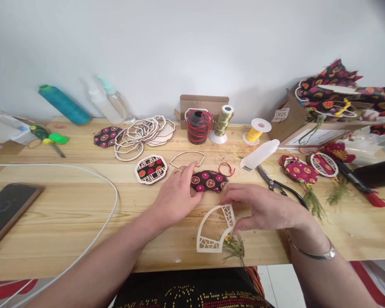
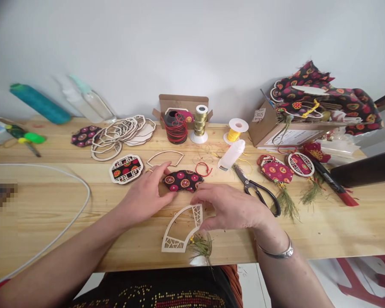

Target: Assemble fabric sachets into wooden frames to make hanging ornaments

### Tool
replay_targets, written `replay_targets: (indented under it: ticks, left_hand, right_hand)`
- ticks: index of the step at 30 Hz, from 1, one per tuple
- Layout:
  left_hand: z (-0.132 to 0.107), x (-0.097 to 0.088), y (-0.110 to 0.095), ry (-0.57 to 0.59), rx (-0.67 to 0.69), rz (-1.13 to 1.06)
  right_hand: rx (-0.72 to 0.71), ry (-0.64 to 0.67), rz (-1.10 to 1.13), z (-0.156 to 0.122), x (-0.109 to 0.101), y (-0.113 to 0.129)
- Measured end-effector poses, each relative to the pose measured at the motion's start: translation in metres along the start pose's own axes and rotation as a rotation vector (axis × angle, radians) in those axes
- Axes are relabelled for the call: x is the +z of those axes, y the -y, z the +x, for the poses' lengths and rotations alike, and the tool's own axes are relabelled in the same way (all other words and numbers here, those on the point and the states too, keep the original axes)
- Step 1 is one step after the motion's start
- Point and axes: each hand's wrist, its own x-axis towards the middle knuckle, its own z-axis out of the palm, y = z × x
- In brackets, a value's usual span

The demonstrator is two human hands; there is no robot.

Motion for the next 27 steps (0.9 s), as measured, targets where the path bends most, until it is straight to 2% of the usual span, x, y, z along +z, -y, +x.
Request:
replay_targets:
  ticks: [5,12,20,27]
  left_hand:
    - [0.0017,-0.0046,0.0001,-0.067,-0.104,-0.145]
    - [0.0012,-0.0024,0.0029,-0.14,-0.093,-0.195]
    - [0.0021,-0.0038,0.0009,-0.106,-0.096,-0.18]
    - [-0.0011,-0.0039,0.0032,-0.027,-0.066,-0.127]
  right_hand:
    - [-0.03,-0.049,0.019,0.0,-0.001,-0.0028]
    - [-0.113,-0.106,0.068,0.0019,-0.0009,-0.002]
    - [-0.115,-0.093,0.074,0.0021,-0.0016,-0.0037]
    - [-0.041,-0.046,-0.005,0.0038,0.0007,-0.0037]
